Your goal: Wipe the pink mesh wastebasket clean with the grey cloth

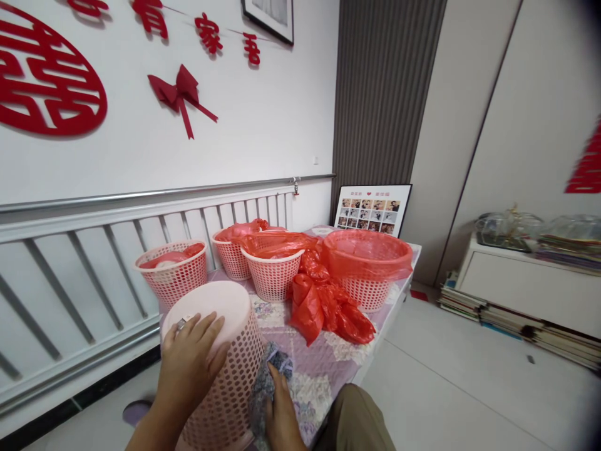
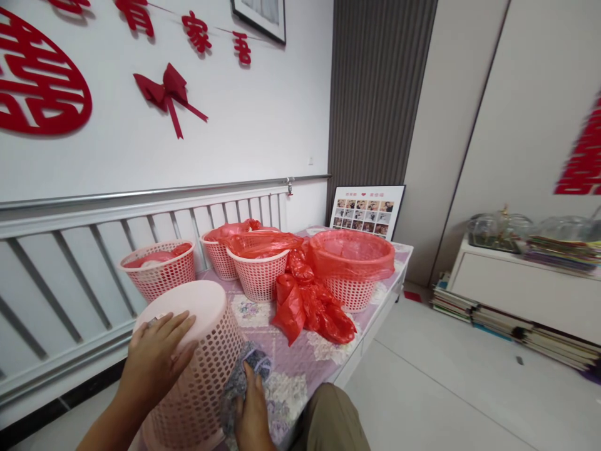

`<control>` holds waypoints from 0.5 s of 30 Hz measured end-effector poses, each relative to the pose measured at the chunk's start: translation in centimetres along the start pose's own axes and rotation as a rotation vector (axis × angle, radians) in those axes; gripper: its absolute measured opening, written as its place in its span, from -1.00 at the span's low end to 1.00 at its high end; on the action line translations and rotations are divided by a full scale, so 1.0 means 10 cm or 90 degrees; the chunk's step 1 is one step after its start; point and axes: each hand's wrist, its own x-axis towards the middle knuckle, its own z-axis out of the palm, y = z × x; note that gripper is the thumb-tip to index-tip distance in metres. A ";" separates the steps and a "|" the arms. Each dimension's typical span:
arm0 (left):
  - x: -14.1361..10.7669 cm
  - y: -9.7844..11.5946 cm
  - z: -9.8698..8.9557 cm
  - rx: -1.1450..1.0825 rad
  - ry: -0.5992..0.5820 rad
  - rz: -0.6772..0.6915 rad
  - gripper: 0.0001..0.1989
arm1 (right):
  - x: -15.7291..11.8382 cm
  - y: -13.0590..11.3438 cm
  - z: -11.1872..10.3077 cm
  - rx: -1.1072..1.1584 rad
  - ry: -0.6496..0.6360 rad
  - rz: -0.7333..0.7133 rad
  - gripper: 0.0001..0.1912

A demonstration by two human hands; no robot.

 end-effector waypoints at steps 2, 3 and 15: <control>0.00 0.01 0.00 -0.003 0.005 -0.003 -0.64 | 0.09 -0.27 0.03 -0.002 -0.011 0.002 -0.27; 0.00 0.01 0.00 -0.005 0.004 -0.003 -0.64 | 0.14 -0.45 0.04 -0.004 -0.020 -0.011 -0.27; -0.02 -0.03 0.00 -0.017 -0.009 0.019 -0.62 | 0.19 -0.97 0.26 -0.096 -0.114 -0.214 -0.07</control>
